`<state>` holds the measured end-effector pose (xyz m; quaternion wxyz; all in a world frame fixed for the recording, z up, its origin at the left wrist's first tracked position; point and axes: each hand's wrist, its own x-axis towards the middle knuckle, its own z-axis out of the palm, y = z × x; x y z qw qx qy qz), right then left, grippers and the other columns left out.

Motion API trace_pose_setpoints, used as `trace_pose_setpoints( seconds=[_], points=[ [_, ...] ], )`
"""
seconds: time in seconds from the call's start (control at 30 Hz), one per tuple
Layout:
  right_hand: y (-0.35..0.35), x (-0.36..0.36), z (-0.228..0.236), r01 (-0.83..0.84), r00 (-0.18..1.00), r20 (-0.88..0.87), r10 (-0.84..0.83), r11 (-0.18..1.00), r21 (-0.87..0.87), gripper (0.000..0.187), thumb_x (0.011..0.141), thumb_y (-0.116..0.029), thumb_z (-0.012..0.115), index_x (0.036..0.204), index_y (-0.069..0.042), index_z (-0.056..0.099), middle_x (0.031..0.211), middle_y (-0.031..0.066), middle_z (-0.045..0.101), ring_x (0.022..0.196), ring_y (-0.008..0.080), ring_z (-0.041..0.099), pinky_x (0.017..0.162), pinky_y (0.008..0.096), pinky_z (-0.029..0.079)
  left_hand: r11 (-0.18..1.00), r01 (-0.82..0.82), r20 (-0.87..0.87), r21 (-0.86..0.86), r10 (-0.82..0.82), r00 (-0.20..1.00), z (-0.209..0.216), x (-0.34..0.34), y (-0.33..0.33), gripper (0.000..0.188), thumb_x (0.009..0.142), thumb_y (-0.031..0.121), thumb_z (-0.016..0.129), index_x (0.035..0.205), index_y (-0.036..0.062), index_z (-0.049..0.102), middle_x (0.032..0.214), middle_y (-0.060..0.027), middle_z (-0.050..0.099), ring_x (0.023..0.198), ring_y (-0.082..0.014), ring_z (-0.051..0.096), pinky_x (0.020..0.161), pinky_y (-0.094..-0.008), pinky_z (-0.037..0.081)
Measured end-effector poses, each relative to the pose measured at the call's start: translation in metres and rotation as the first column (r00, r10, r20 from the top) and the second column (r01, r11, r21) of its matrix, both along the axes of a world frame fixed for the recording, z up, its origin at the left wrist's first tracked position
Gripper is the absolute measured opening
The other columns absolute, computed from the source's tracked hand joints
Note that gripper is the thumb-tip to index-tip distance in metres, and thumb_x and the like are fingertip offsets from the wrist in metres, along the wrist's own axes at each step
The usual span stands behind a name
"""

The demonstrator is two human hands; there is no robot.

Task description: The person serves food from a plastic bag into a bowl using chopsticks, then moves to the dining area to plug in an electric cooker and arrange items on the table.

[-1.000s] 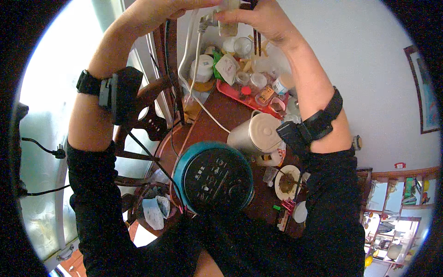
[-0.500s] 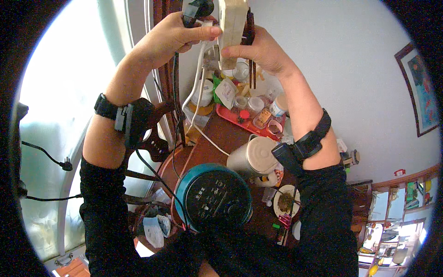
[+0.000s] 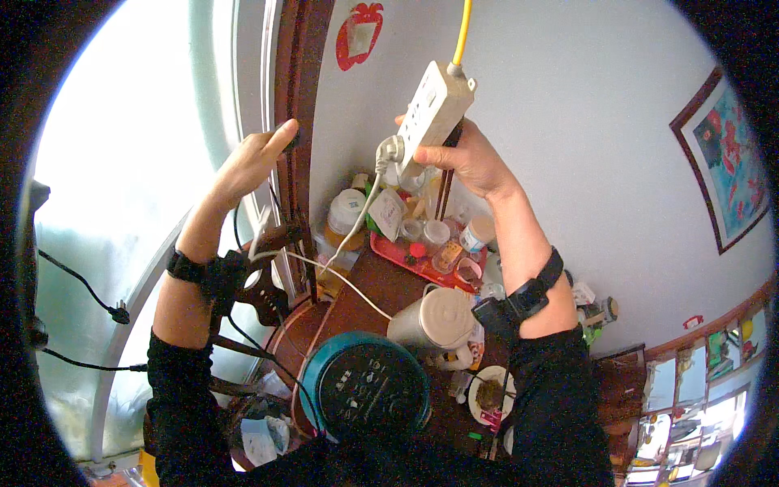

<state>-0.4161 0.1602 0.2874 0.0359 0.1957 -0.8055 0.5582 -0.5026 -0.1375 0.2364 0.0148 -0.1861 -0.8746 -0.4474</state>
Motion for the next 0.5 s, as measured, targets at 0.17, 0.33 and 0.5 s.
trace_pose_setpoints(
  seconds=[0.17,0.33,0.5],
  points=[
    [-0.015,0.0,0.0,0.01,0.998,0.061,-0.008,0.999,-0.035,0.083,0.069,-0.019,0.082,0.136,-0.003,0.037,0.131,0.017,0.054,0.124,0.0249,0.05,0.107,0.0373,0.039,0.975,0.086,-0.239,-0.203,-0.135,0.962,0.033,0.032,0.015,0.064,0.09,0.055,0.052,0.084,-0.0083,0.063,0.069,-0.024,0.061,0.069,-0.0334,0.065,0.065,-0.0424,0.049],
    [-0.023,0.004,0.001,0.03,0.999,0.028,-0.029,0.999,-0.031,0.077,0.069,-0.019,0.082,0.133,-0.003,0.042,0.128,0.016,0.056,0.121,0.0241,0.053,0.106,0.0375,0.041,0.98,0.193,-0.384,-0.043,-0.194,0.903,0.042,0.047,0.018,0.053,0.084,0.046,0.067,0.078,-0.0064,0.063,0.066,-0.0223,0.061,0.064,-0.0343,0.064,0.061,-0.0419,0.049],
    [-0.029,0.005,0.003,0.047,0.998,0.054,-0.046,0.998,-0.029,0.08,0.068,-0.019,0.083,0.134,-0.003,0.04,0.13,0.0173,0.054,0.122,0.0246,0.052,0.106,0.0377,0.04,0.976,0.078,-0.467,-0.203,-0.167,0.868,0.026,0.05,0.021,0.049,0.08,0.046,0.071,0.079,-0.0025,0.065,0.067,-0.0181,0.064,0.068,-0.0295,0.068,0.058,-0.0402,0.052]
  ],
)
